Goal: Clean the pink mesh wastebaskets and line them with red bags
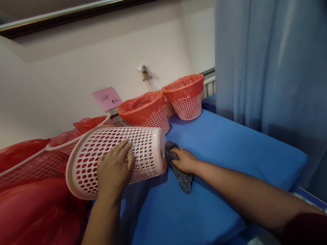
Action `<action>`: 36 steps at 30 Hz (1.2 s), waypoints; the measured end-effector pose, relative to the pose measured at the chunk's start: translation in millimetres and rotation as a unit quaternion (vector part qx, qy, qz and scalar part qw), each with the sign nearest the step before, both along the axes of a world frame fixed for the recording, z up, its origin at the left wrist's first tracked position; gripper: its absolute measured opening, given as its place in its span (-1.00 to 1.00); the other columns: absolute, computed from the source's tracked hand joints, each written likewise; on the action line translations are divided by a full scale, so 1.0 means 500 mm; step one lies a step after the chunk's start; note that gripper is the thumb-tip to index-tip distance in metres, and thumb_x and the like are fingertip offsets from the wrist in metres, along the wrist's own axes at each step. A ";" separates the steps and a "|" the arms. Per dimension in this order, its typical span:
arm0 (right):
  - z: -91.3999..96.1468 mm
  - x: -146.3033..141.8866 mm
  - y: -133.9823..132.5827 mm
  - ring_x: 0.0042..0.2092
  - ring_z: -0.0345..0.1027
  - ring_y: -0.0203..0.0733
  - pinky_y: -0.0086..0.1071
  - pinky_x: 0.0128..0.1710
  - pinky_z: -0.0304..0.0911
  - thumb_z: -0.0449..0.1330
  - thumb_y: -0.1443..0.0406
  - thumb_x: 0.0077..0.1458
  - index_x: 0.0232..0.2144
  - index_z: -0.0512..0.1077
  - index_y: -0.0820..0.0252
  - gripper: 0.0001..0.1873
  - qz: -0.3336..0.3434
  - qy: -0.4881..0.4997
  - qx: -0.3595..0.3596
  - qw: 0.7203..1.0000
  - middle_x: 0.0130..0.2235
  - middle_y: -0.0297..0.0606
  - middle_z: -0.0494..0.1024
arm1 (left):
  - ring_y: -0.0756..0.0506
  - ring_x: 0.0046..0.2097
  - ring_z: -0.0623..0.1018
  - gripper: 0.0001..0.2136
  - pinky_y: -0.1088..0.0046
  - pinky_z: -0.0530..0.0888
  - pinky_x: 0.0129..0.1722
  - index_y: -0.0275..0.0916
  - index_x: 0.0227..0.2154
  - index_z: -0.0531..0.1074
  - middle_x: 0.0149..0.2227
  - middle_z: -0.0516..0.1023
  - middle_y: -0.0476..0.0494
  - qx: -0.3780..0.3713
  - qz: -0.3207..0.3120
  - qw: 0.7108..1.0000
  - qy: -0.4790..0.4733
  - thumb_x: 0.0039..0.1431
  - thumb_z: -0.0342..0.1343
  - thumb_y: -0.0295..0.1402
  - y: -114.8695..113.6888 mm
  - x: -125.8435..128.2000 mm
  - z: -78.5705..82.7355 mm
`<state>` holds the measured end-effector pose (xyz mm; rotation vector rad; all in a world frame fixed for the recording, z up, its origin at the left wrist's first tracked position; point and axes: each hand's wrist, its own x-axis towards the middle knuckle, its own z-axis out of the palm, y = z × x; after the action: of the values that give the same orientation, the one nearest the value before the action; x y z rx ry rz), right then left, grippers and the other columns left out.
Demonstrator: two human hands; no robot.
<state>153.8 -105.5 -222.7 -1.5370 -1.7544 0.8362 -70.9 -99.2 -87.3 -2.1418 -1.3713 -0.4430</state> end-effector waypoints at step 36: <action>-0.026 -0.003 0.084 0.16 0.41 0.03 -0.18 0.21 0.26 0.26 0.33 0.06 0.22 0.42 0.07 -0.37 0.010 0.007 0.019 1.000 0.14 -0.13 0.51 | -0.34 0.21 0.50 -0.58 0.01 0.37 0.09 -0.27 0.12 0.50 0.22 0.51 -0.30 0.003 0.005 1.000 -0.011 0.40 -0.16 -0.29 0.006 0.004 -0.008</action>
<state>152.2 -63.4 -235.5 -1.4882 -1.7686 0.8154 -69.1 -96.3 -91.1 -2.1298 -1.3901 -0.4675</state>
